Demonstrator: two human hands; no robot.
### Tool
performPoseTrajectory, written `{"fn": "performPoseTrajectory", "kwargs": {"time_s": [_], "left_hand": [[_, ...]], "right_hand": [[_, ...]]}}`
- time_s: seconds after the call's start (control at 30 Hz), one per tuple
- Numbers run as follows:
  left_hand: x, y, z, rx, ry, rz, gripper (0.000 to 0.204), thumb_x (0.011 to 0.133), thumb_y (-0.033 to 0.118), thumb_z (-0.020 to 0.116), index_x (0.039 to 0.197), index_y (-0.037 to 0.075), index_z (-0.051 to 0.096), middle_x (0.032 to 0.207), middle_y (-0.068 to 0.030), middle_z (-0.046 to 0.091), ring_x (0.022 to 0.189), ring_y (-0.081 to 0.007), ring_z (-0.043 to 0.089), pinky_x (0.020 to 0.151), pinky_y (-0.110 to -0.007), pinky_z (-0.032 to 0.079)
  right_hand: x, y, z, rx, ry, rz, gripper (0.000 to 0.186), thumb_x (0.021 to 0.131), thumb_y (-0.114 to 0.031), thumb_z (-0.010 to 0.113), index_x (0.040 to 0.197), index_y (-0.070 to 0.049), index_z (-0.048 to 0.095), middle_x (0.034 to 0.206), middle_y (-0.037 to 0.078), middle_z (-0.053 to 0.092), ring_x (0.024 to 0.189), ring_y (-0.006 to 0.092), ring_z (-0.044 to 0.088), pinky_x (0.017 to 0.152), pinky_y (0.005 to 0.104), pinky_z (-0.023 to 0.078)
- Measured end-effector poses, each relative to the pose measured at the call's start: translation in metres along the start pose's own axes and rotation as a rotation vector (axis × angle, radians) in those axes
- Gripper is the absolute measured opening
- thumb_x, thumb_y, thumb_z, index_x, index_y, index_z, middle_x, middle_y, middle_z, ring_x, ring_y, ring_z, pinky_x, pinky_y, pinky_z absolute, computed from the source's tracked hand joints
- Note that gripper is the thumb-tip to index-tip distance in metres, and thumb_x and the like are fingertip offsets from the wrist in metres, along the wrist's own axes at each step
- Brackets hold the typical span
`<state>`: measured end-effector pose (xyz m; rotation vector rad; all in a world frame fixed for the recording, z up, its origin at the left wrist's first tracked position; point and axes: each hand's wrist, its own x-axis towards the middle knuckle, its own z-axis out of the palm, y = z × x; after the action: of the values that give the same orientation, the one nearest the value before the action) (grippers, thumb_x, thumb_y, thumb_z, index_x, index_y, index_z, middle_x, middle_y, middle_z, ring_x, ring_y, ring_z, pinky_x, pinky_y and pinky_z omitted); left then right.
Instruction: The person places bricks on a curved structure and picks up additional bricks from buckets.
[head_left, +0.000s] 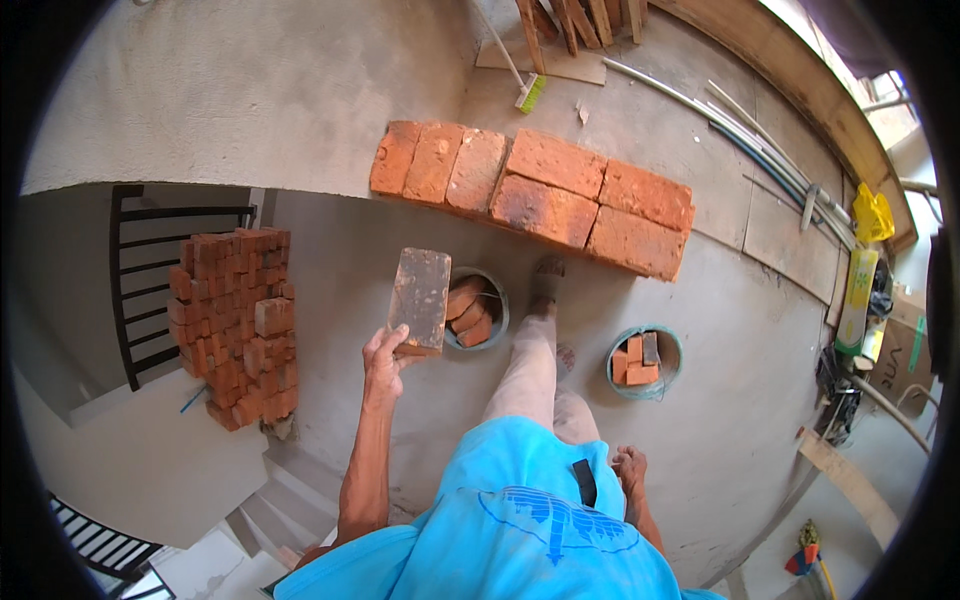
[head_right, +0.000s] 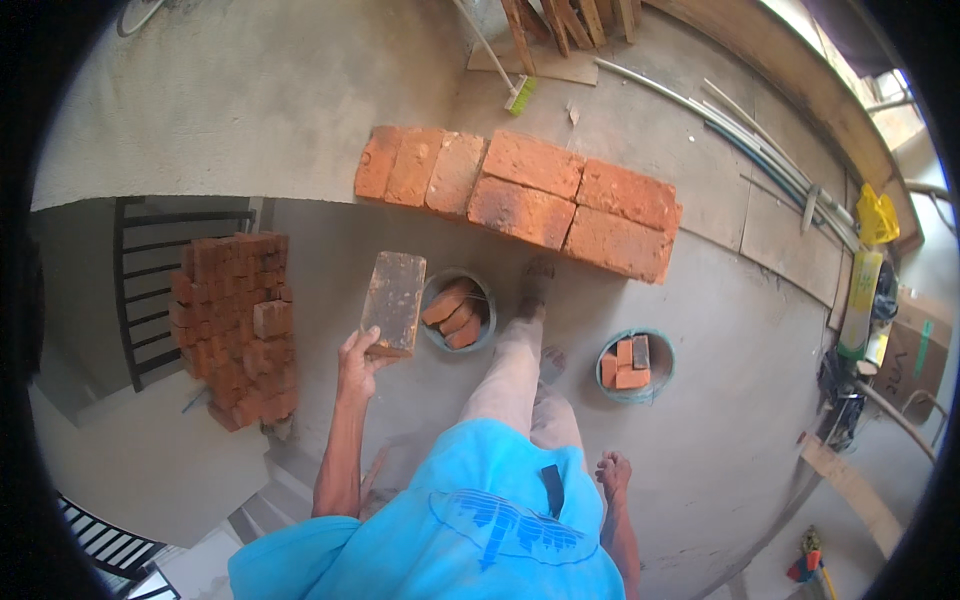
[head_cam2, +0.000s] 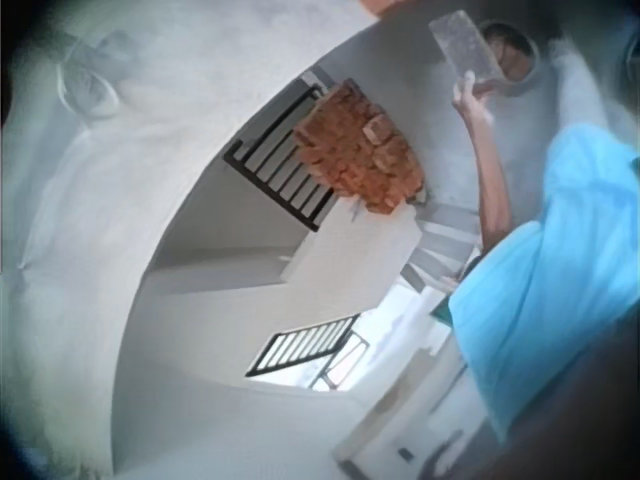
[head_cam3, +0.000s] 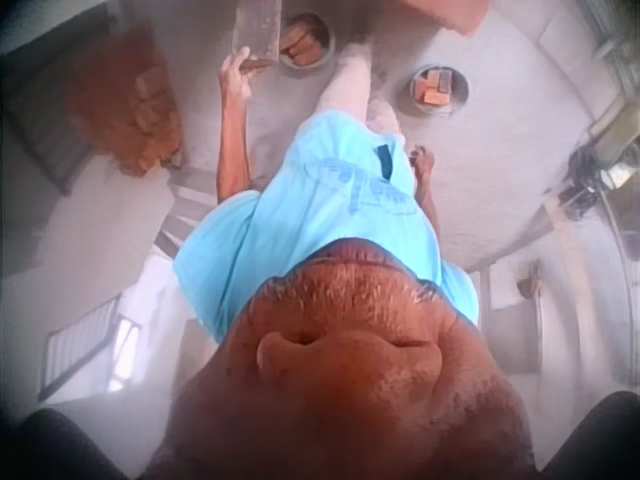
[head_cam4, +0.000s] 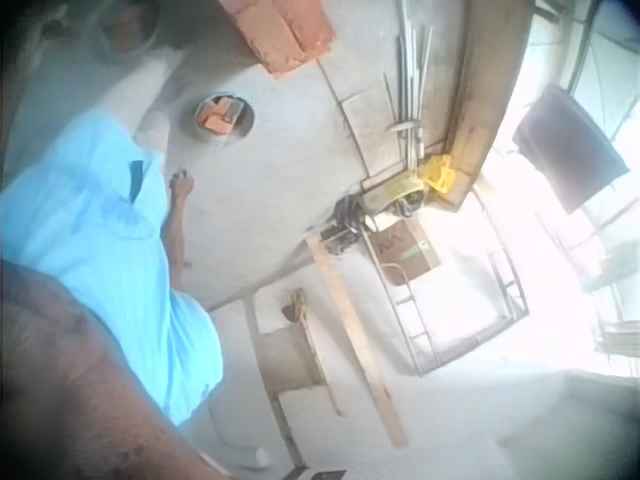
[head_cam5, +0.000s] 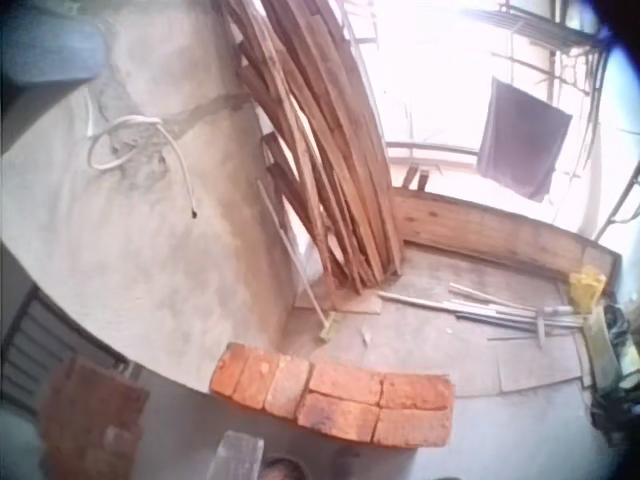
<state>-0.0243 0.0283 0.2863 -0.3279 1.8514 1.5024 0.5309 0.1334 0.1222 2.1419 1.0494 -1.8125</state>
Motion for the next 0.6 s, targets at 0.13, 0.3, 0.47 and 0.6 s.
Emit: {"fn": "performPoseTrajectory", "kwargs": {"time_s": [0.13, 0.3, 0.47, 0.6], "left_hand": [[0.043, 0.026, 0.035, -0.139, 0.0, -0.017, 0.046, 0.088, 0.029, 0.072, 0.12, -0.003, 0.061, 0.113, -0.0151, 0.065, 0.1, -0.0279, 0.068, 0.08, -0.045, 0.061], [0.103, 0.037, 0.062, -0.304, 0.029, -0.002, 0.045, 0.087, 0.027, 0.075, 0.119, -0.002, 0.061, 0.115, -0.0146, 0.064, 0.102, -0.0304, 0.066, 0.081, -0.047, 0.061], [0.159, 0.037, 0.081, -0.463, 0.04, -0.025, 0.041, 0.09, 0.022, 0.073, 0.124, 0.004, 0.058, 0.115, -0.0132, 0.064, 0.104, -0.0324, 0.065, 0.089, -0.055, 0.059], [0.183, 0.034, 0.105, -0.597, 0.06, -0.045, 0.043, 0.093, 0.021, 0.072, 0.126, 0.001, 0.054, 0.12, -0.0165, 0.061, 0.114, -0.0352, 0.061, 0.098, -0.056, 0.054]], "right_hand": [[0.0, -0.035, -0.012, -0.026, 0.015, 0.025, 0.027, 0.087, -0.003, 0.05, 0.11, 0.005, 0.062, 0.076, 0.01, 0.064, 0.055, 0.0171, 0.062, 0.046, 0.0287, 0.049], [0.011, -0.085, -0.004, -0.026, 0.011, -0.027, 0.027, 0.09, -0.004, 0.049, 0.111, 0.005, 0.061, 0.077, 0.01, 0.064, 0.055, 0.0173, 0.061, 0.048, 0.0288, 0.05], [-0.002, -0.142, 0.019, -0.168, -0.007, -0.124, 0.027, 0.091, -0.004, 0.048, 0.112, 0.006, 0.06, 0.079, 0.011, 0.065, 0.057, 0.0171, 0.062, 0.051, 0.0278, 0.051], [-0.003, -0.14, 0.014, -0.194, -0.054, -0.129, 0.027, 0.091, -0.004, 0.048, 0.113, 0.005, 0.061, 0.08, 0.011, 0.066, 0.059, 0.0179, 0.064, 0.052, 0.0286, 0.052]]}}
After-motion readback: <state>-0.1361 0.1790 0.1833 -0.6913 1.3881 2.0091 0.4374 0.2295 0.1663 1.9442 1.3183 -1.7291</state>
